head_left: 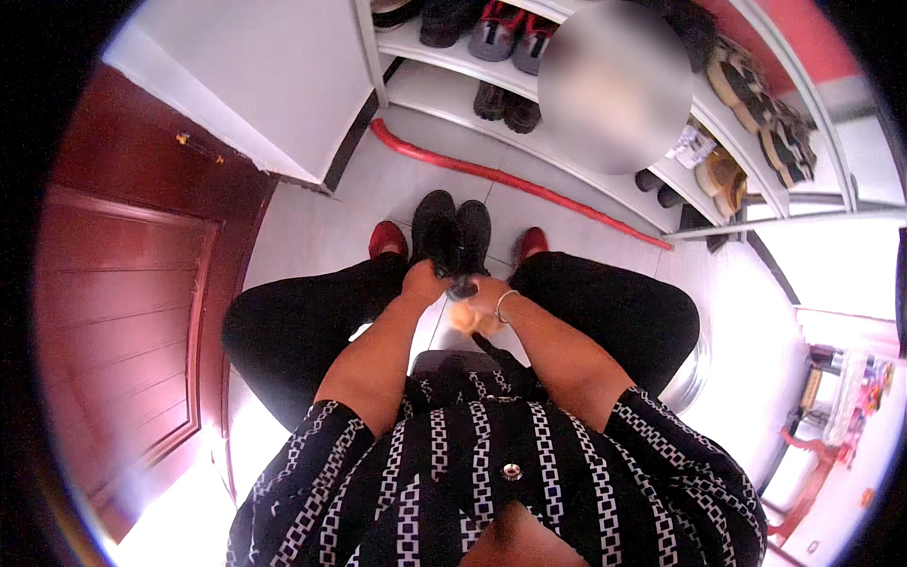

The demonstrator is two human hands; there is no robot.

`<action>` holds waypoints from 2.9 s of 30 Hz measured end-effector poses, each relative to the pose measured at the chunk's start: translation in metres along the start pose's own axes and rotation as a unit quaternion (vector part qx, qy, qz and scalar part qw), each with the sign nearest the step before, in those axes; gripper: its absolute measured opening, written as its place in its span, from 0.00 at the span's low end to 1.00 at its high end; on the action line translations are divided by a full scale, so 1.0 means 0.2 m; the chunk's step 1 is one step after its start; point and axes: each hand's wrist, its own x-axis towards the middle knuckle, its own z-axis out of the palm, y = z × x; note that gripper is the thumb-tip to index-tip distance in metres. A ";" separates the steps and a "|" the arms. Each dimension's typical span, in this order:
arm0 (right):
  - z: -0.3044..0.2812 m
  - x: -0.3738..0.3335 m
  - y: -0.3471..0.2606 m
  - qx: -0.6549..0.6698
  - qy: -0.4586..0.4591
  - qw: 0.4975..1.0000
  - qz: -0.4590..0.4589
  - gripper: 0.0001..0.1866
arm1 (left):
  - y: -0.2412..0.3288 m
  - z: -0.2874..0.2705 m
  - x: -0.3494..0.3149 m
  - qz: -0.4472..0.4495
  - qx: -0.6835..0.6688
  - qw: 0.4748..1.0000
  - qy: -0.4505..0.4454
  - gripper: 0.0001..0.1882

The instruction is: The person sits on the floor in front of a shoe rack and uses a cloth to wipe and clean several pairs of shoes. They handle multiple pairs, including sneakers and boots, wiping the exterior surfaces before placing them back on the shelves.

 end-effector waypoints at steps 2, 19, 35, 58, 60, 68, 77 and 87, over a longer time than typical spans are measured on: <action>0.02 -0.01 0.06 -0.089 -0.001 0.992 -0.093 0.22 | 0.03 -0.07 0.00 0.004 0.072 0.997 -0.035 0.17; -1.16 0.97 0.24 0.169 0.492 0.852 0.066 0.25 | 0.51 -0.24 1.59 0.145 0.013 0.949 0.279 0.28; -0.83 0.77 0.38 0.672 0.492 0.550 0.062 0.15 | 0.32 -0.24 1.18 -0.081 -0.500 0.827 0.245 0.23; -0.44 -0.19 0.51 -0.001 -0.002 0.997 0.077 0.25 | 0.09 -0.42 0.41 0.021 0.123 0.915 0.384 0.29; -0.70 -0.22 0.47 -0.330 -0.062 0.940 -0.053 0.24 | 0.21 -0.38 0.47 0.135 0.157 0.861 0.464 0.25; -1.24 -0.17 1.11 0.164 0.285 0.908 0.260 0.29 | 0.66 -0.02 0.85 0.246 0.001 0.964 0.098 0.25; -1.39 0.32 1.63 0.025 0.484 0.842 0.236 0.32 | 1.41 0.69 1.74 0.362 0.100 0.920 0.113 0.29; -1.40 0.24 1.61 -0.038 0.428 0.900 0.076 0.22 | 1.50 0.83 1.94 0.523 0.160 0.802 0.238 0.24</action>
